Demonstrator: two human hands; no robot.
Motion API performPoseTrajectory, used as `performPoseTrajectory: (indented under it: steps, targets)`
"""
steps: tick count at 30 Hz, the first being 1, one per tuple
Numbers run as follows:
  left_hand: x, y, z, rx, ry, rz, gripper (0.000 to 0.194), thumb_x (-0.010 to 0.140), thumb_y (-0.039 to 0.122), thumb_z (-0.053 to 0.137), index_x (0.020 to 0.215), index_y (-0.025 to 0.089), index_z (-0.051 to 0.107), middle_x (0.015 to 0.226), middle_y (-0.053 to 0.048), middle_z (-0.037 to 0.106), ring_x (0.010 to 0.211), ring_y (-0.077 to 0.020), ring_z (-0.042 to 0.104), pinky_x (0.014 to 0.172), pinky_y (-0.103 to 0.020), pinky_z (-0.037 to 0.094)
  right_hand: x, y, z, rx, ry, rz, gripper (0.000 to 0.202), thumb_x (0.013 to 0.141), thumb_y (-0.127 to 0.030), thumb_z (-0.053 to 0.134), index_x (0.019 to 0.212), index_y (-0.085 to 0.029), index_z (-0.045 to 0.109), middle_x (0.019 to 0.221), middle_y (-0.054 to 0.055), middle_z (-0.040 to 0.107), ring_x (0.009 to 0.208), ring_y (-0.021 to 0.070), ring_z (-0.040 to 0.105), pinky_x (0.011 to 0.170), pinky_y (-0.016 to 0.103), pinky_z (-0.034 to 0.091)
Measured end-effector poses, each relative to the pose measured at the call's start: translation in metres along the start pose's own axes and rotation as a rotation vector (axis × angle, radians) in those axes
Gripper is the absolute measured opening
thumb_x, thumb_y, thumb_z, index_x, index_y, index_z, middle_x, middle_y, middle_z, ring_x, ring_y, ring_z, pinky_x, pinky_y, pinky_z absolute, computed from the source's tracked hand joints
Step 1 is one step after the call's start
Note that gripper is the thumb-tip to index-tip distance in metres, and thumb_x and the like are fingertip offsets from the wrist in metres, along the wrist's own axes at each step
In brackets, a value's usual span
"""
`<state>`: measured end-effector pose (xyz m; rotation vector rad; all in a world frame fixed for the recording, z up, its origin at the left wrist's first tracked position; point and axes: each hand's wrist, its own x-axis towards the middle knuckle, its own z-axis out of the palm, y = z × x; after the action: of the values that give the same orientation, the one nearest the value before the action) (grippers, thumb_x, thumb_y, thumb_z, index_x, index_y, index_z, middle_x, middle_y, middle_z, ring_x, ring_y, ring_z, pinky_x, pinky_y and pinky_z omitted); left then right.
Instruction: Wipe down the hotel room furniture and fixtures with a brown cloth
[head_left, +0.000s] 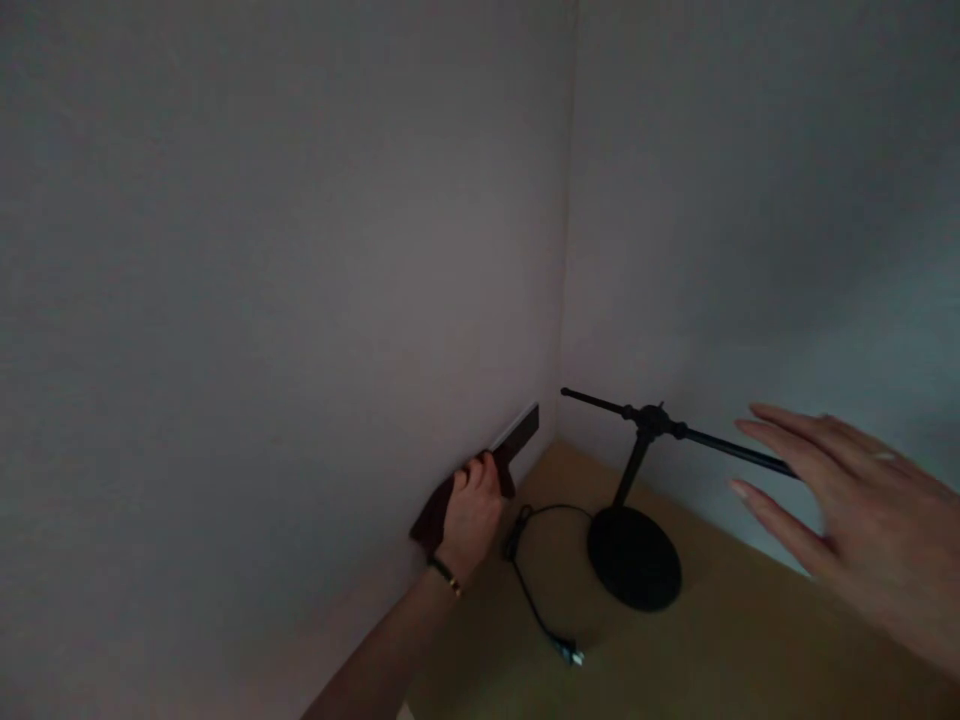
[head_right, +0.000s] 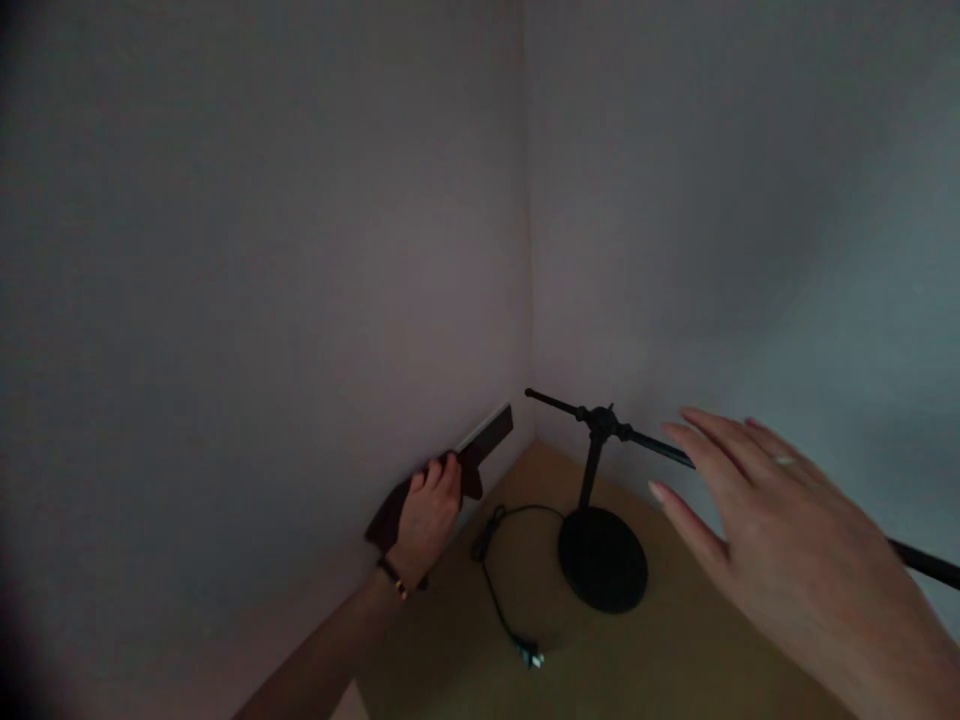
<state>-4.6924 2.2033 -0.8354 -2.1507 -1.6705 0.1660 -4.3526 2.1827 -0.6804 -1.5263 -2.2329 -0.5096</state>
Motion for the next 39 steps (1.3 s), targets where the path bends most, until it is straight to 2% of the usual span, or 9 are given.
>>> performPoseTrajectory:
  steps: [4,9,13,20,24,27,32,36,39]
  targets:
    - [-0.064,-0.02,-0.004,0.06,-0.093,-0.063,0.056,0.086,-0.001,0.033,0.136,0.012,0.055,0.146,-0.013,0.048,0.118,-0.0316,0.049,0.088,-0.044,0.045,0.032,-0.01,0.027,-0.208,-0.159,-0.101,0.05,0.1,-0.047,0.031,0.128,-0.011,0.053,0.108,0.016,0.067,0.084,0.0302,0.067,0.065,0.042,0.054]
    - [-0.094,-0.022,-0.007,-0.007,-0.201,-0.066,0.053,0.084,-0.002,0.04,0.129,0.016,0.062,0.139,-0.011,0.056,0.115,-0.0304,0.053,0.089,-0.044,0.047,0.055,-0.024,0.032,-0.231,-0.491,0.005,0.027,0.101,-0.032,0.04,0.11,-0.019,0.062,0.069,0.006,0.067,0.062,0.0282,0.067,0.048,0.035,0.038]
    - [-0.101,-0.004,0.012,-0.106,-0.247,-0.061,0.051,0.084,0.002,0.046,0.129,0.021,0.062,0.138,-0.01,0.057,0.117,-0.0296,0.054,0.093,-0.045,0.046,0.06,-0.027,0.029,-0.262,-0.491,0.06,0.029,0.101,-0.034,0.04,0.11,-0.021,0.063,0.075,0.008,0.068,0.064,0.0291,0.067,0.046,0.032,0.03]
    - [-0.142,0.054,0.041,-0.222,-0.571,-0.107,0.045,0.087,0.009,0.047,0.125,0.027,0.065,0.136,-0.009,0.058,0.124,-0.0274,0.052,0.101,-0.047,0.044,0.08,0.004,0.035,-0.288,-0.457,-0.002,0.032,0.1,-0.042,0.041,0.113,-0.023,0.064,0.076,0.007,0.068,0.063,0.0281,0.066,0.045,0.032,0.033]
    - [-0.175,0.099,0.041,-0.329,-0.364,-0.048,0.041,0.09,0.031,0.053,0.13,0.029,0.061,0.14,-0.008,0.056,0.127,-0.0303,0.051,0.103,-0.049,0.044,0.101,0.007,0.037,-0.268,-0.473,-0.027,0.035,0.1,-0.042,0.04,0.112,-0.021,0.065,0.077,0.01,0.068,0.062,0.0279,0.066,0.046,0.03,0.033]
    - [-0.187,0.145,0.068,-0.485,-0.168,0.181,0.04,0.088,0.035,0.054,0.127,0.032,0.063,0.127,-0.002,0.066,0.115,-0.0241,0.062,0.096,-0.038,0.053,0.118,0.001,0.05,-0.254,-0.466,-0.052,0.034,0.1,-0.039,0.039,0.112,-0.02,0.065,0.077,0.011,0.068,0.063,0.0289,0.066,0.048,0.031,0.037]
    - [-0.184,0.201,0.103,-0.492,-0.096,0.204,0.026,0.087,0.029,0.055,0.106,0.03,0.074,0.101,-0.003,0.076,0.093,-0.0219,0.071,0.076,-0.032,0.061,0.132,0.0,0.07,-0.242,-0.454,-0.084,0.034,0.099,-0.039,0.04,0.109,-0.019,0.066,0.075,0.011,0.068,0.062,0.0294,0.065,0.048,0.032,0.039]
    - [-0.146,0.203,0.082,-0.428,-0.105,0.102,0.042,0.087,0.016,0.049,0.127,0.022,0.062,0.126,-0.008,0.066,0.113,-0.024,0.063,0.09,-0.038,0.058,0.129,0.001,0.071,-0.238,-0.453,-0.093,0.034,0.1,-0.038,0.038,0.107,-0.019,0.065,0.075,0.011,0.067,0.06,0.0291,0.064,0.049,0.033,0.039]
    - [-0.105,0.201,0.063,-0.55,-0.316,0.171,0.043,0.087,0.011,0.045,0.128,0.013,0.061,0.13,-0.015,0.061,0.122,-0.0276,0.057,0.098,-0.046,0.052,0.127,-0.002,0.064,-0.233,-0.422,-0.09,0.032,0.099,-0.035,0.04,0.108,-0.016,0.065,0.075,0.011,0.066,0.063,0.0288,0.063,0.052,0.035,0.042]
